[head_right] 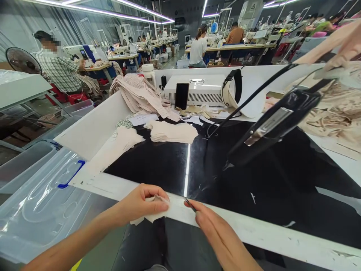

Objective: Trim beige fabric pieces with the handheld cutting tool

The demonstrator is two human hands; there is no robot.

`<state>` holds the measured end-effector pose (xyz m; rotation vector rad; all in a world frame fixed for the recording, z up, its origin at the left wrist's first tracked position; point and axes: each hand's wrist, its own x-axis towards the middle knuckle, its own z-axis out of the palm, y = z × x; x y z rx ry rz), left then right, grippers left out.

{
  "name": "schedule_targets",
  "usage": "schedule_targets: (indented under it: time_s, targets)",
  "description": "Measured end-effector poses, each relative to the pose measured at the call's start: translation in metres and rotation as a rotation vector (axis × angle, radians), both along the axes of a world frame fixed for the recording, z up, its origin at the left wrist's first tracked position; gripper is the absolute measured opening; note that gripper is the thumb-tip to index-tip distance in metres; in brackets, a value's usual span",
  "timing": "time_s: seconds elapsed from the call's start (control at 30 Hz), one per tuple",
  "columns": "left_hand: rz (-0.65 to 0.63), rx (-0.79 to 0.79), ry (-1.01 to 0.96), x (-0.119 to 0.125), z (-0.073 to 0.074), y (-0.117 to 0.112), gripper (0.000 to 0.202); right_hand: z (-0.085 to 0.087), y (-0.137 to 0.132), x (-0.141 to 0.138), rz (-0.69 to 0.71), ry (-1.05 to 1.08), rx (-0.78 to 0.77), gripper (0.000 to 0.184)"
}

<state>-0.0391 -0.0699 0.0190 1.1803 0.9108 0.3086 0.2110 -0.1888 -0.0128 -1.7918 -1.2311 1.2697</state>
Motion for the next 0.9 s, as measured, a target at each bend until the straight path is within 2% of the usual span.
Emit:
schedule_targets:
  time_s: [0.17,0.33,0.63,0.9]
  targets:
    - [-0.035,0.008,0.016,-0.008,0.003,-0.001,0.032,0.009,0.011,-0.015,0.114,0.039,-0.008,0.075]
    - [-0.048,0.034,0.028,-0.011,0.002,0.000,0.029,0.007,0.011,-0.021,0.148,0.038,-0.016,0.082]
    - [-0.067,0.061,0.059,-0.015,0.001,-0.001,0.025,0.011,0.016,-0.025,0.211,0.050,0.013,0.080]
    - [-0.076,0.069,0.099,-0.012,0.006,-0.001,0.020,0.009,0.016,-0.026,0.220,0.045,0.027,0.075]
